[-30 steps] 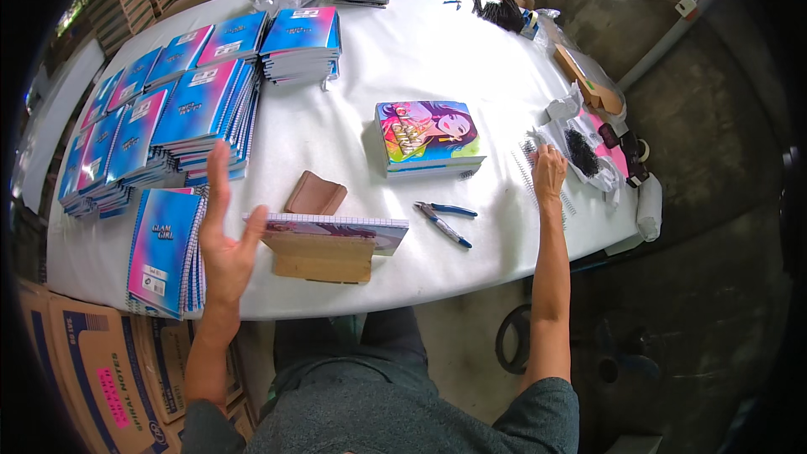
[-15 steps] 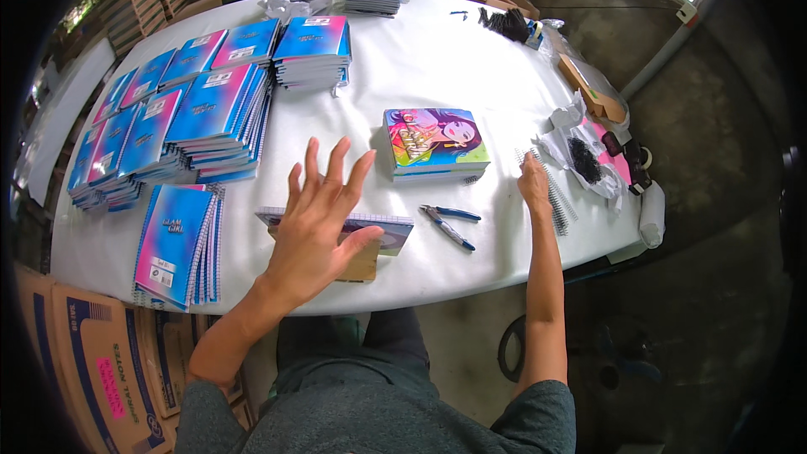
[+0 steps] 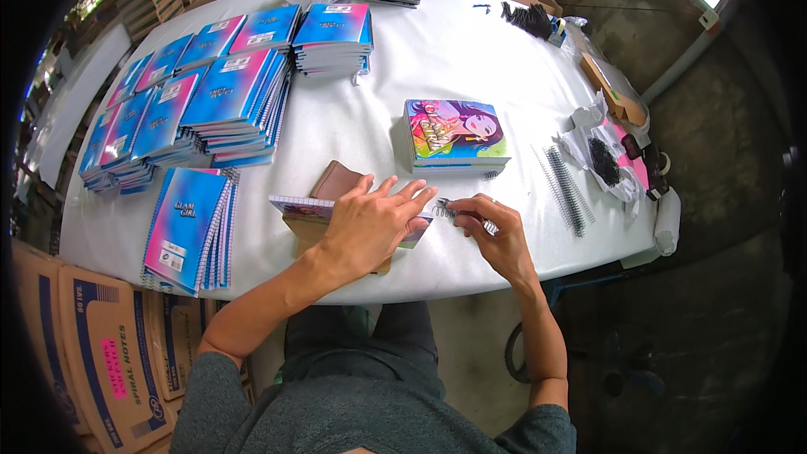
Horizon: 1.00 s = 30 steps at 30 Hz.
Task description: The person manually inserts a metal spiral binding into the punched holes of a notebook cover and pages, using a pair of pliers to secure the ends. They repeat this process for multiple notebooks, picking them up from a stack and placing them into a new stack after binding them.
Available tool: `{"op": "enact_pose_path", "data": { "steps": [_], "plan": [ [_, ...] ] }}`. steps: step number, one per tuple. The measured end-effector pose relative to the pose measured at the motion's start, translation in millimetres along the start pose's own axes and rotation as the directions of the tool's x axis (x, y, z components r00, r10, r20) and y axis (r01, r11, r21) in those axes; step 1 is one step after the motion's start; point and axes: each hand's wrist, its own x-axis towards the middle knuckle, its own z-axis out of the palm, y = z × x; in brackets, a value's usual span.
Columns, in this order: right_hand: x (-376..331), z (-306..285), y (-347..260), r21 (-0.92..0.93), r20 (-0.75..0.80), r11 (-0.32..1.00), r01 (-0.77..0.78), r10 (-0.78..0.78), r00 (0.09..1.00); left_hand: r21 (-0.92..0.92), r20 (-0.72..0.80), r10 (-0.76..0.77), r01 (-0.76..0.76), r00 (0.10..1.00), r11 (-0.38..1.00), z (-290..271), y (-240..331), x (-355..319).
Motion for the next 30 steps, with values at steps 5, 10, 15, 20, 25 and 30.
{"op": "enact_pose_path", "data": {
  "steps": [5, 10, 15, 20, 25, 30],
  "plan": [
    [4.2, 0.6, 1.9, 0.124, 0.090, 0.992, -0.006, -0.006, 0.996, -0.040, -0.034, 0.004, -0.005, 0.999, 0.999, 1.3, -3.1, -1.7],
    [6.5, -4.4, 2.5, -0.032, 0.227, 0.999, 0.010, -0.003, 0.974, -0.027, -0.031, 0.016, -0.017, 0.999, 1.000, 1.8, -2.9, -2.9],
    [8.5, -2.7, -15.1, -0.239, 0.162, 0.951, 0.198, -0.162, 0.973, -0.047, -0.068, 0.061, -0.065, 0.996, 0.997, -1.1, 4.4, 1.8],
    [58.5, -28.3, 18.5, 0.116, 0.733, 0.970, -0.213, 0.061, 0.677, 0.006, 0.064, 0.126, -0.127, 0.990, 0.992, 7.8, 12.2, -6.6],
    [126.2, 52.3, 63.6, -0.017, 0.543, 0.968, 0.250, -0.201, 0.815, 0.123, 0.017, 0.067, -0.068, 0.998, 0.990, 6.3, 17.1, -3.3],
    [122.3, 155.4, 81.9, -0.042, 0.570, 0.878, 0.477, -0.371, 0.733, 0.161, -0.051, 0.164, -0.154, 0.985, 0.975, 19.5, 15.0, -6.1]
  ]
}}
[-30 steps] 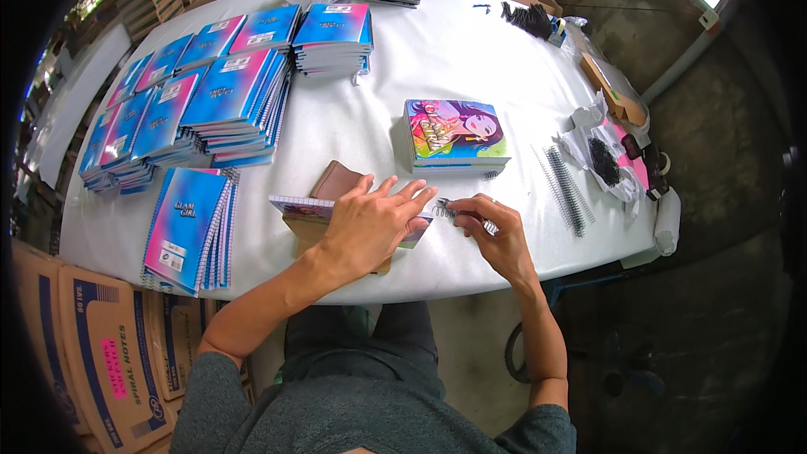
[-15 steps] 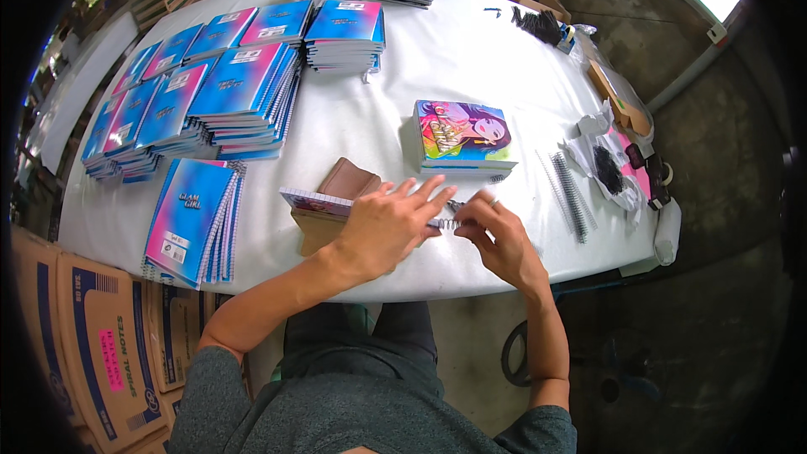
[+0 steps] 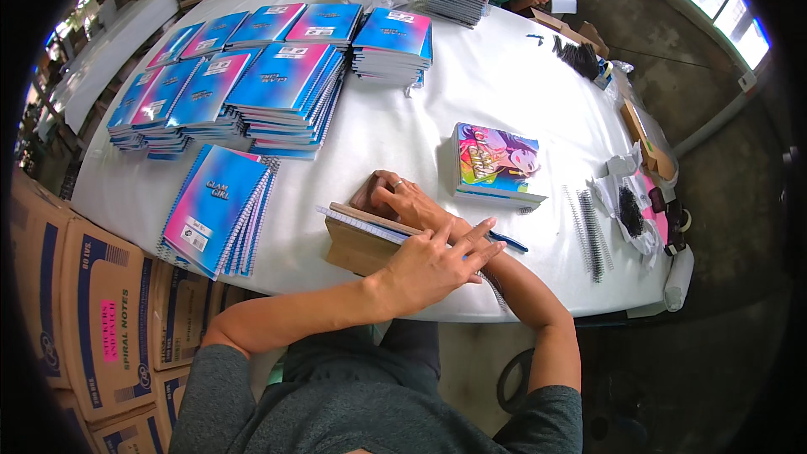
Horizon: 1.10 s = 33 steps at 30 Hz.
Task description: The person manually inserts a metal spiral binding into the punched holes of a notebook cover and pages, using a pair of pliers to secure the ends. They repeat this process for multiple notebooks, picking them up from a stack and placing them into a new stack after binding them.
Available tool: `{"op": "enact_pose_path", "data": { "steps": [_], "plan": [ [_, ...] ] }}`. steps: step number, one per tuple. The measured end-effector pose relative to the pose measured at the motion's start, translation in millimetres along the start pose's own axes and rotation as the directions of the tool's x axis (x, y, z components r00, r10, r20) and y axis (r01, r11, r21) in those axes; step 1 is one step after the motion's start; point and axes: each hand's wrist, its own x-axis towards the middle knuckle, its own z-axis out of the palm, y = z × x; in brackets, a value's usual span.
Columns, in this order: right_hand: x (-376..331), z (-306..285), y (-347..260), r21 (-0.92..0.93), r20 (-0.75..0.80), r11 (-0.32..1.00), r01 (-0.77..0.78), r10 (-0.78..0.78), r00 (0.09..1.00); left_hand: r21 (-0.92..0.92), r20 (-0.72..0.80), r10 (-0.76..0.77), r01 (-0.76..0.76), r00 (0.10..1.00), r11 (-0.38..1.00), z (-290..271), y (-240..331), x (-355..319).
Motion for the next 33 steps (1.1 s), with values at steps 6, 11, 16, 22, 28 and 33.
{"op": "enact_pose_path", "data": {
  "steps": [6, 11, 16, 22, 28, 33],
  "plan": [
    [-68.8, -92.8, -18.9, 0.387, 0.139, 0.862, -0.328, 0.297, 0.945, 0.035, -0.083, -0.099, 0.102, 0.992, 0.994, -12.9, -8.2, -1.5],
    [-120.6, -135.1, -62.8, 0.685, 0.127, 0.700, -0.201, 0.157, 0.979, -0.074, -0.184, -0.287, 0.278, 0.940, 0.958, -14.9, -19.9, -6.9],
    [-131.7, -127.9, -49.5, 0.815, -0.063, 0.579, -0.007, 0.101, 0.993, -0.014, -0.173, -0.271, 0.273, 0.947, 0.962, -12.2, -19.7, -5.9],
    [-122.4, -119.7, -41.7, 0.775, -0.003, 0.617, -0.134, 0.215, 0.977, -0.003, -0.130, -0.307, 0.309, 0.943, 0.951, -21.9, -24.9, -9.4],
    [-104.4, -113.5, -46.5, 0.707, 0.028, 0.682, -0.187, 0.237, 0.971, -0.077, -0.120, -0.301, 0.293, 0.946, 0.953, -28.4, -33.2, -16.1],
    [-96.3, -103.8, -46.6, 0.837, -0.060, 0.548, -0.003, 0.097, 0.993, -0.072, -0.146, -0.340, 0.333, 0.929, 0.940, -28.8, -40.0, -26.0]
  ]
}}
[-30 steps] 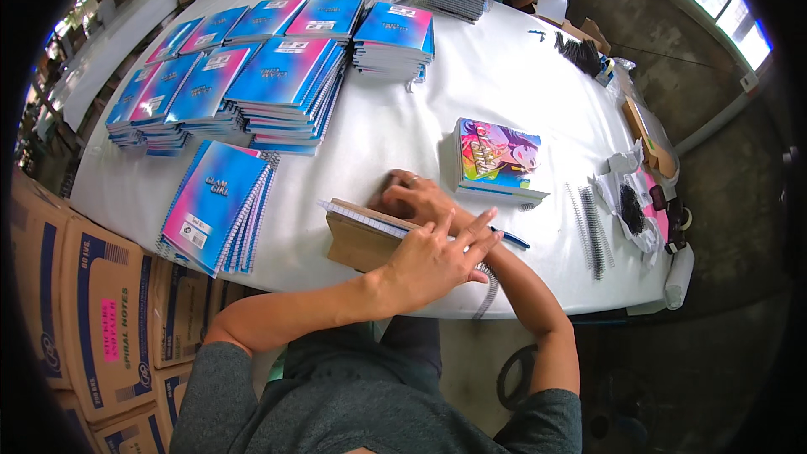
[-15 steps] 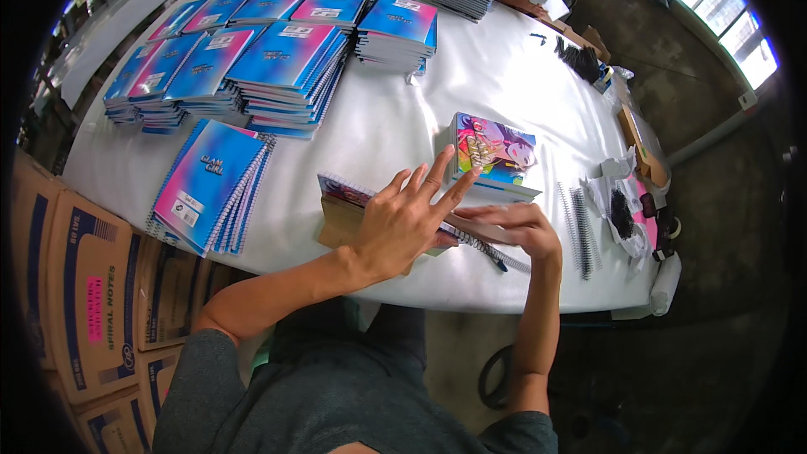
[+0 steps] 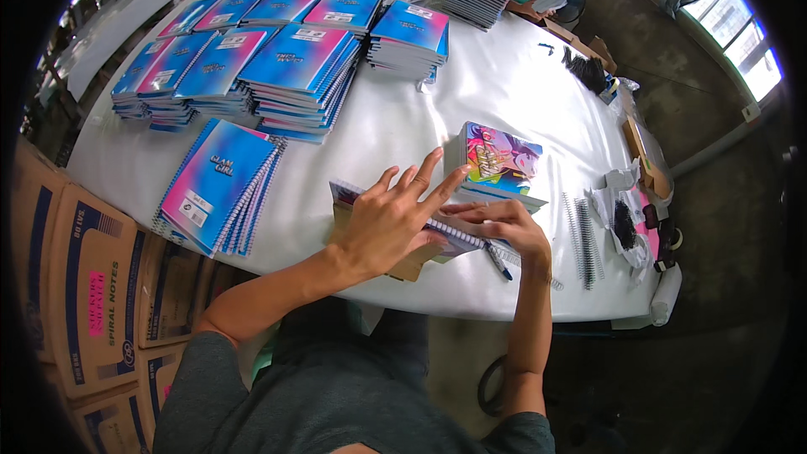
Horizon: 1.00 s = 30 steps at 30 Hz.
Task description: The person manually inserts a metal spiral binding into the punched holes of a notebook cover and pages, using a pair of pliers to secure the ends. They repeat this process for multiple notebooks, picking them up from a stack and placing them into a new stack after binding them.
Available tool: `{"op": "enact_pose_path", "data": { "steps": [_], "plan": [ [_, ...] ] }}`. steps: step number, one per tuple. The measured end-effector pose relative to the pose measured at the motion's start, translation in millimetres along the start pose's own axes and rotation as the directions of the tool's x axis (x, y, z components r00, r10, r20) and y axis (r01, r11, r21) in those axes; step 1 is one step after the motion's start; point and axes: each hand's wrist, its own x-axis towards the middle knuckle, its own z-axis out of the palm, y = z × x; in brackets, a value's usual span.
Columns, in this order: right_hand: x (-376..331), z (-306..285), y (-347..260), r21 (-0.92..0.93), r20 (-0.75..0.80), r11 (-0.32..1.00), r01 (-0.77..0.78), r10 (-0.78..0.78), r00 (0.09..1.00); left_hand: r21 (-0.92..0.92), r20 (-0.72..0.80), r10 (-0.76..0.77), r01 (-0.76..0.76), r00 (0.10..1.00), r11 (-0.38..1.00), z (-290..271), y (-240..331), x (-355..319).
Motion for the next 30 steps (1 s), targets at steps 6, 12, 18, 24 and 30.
{"op": "enact_pose_path", "data": {
  "steps": [6, 12, 18, 24, 30],
  "plan": [
    [13.6, -1.5, 2.3, -0.061, 0.024, 0.994, -0.094, 0.096, 0.995, -0.011, 0.005, -0.045, 0.045, 0.999, 0.999, -6.6, -9.8, -3.0],
    [31.6, 13.9, 0.4, 0.257, 0.052, 0.966, 0.036, -0.051, 0.997, 0.033, 0.022, -0.076, 0.076, 0.997, 0.997, -12.0, -20.0, -5.8],
    [33.0, 4.9, 15.2, 0.454, 0.050, 0.885, 0.100, -0.138, 0.989, 0.030, 0.019, -0.100, 0.100, 0.995, 0.995, -16.7, -25.3, -7.1],
    [57.6, 19.7, -0.5, 0.171, 0.043, 0.985, -0.016, 0.009, 0.999, 0.094, -0.017, -0.146, 0.147, 0.989, 0.985, -24.1, -40.2, -16.5],
    [63.7, 16.8, 11.9, 0.376, 0.041, 0.925, 0.054, -0.075, 0.996, -0.119, -0.080, -0.312, 0.301, 0.947, 0.946, -25.9, -55.7, -31.0]
  ]
}}
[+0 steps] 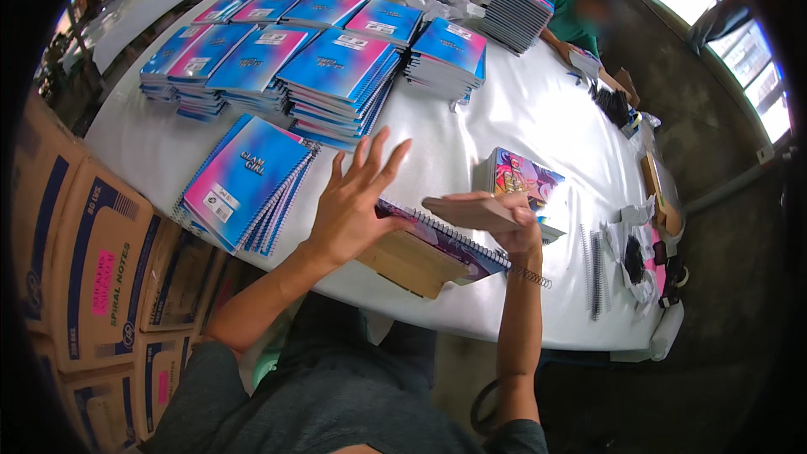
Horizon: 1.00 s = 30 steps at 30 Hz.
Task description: The person manually inserts a metal spiral binding into the punched holes of a notebook cover and pages, using a pair of pliers to secure the ends. They repeat this process for multiple notebooks, picking them up from a stack and placing them into a new stack after binding them.
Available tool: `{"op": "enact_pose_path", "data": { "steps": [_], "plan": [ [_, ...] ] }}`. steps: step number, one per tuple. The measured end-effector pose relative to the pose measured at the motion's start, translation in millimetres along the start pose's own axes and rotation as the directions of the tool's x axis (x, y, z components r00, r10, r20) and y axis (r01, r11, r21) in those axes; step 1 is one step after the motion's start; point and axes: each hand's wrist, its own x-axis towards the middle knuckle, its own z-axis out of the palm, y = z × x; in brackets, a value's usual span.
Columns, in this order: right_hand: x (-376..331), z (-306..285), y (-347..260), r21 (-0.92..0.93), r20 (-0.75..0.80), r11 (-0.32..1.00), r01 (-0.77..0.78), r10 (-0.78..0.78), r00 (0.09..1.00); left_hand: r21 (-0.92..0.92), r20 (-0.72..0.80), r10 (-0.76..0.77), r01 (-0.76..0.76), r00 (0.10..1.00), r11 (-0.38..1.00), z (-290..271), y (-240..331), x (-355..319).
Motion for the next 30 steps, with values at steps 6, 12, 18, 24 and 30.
{"op": "enact_pose_path", "data": {
  "steps": [6, 12, 18, 24, 30],
  "plan": [
    [20.2, 11.4, -4.2, -0.459, -0.081, 0.872, -0.169, 0.149, 0.986, -0.355, 0.050, -0.174, 0.180, 0.983, 0.917, 10.7, -30.0, -11.0],
    [26.2, 10.1, -2.5, -0.279, -0.061, 0.948, -0.153, 0.141, 0.988, -0.462, 0.054, -0.199, 0.201, 0.978, 0.864, 14.4, -36.8, -9.9],
    [43.3, 23.0, 2.5, -0.529, -0.124, 0.803, -0.274, 0.246, 0.961, -0.563, 0.076, -0.203, 0.210, 0.976, 0.799, 19.4, -45.9, -14.1],
    [50.5, 26.5, 11.5, -0.579, -0.200, 0.718, -0.386, 0.333, 0.921, -0.699, 0.220, -0.121, 0.243, 0.968, 0.673, 16.2, -56.5, -14.2],
    [10.0, 6.5, 52.6, -0.874, -0.047, 0.486, -0.020, -0.044, 0.998, -0.871, 0.482, 0.114, 0.460, 0.869, 0.173, 17.0, -37.0, 16.2]
  ]
}}
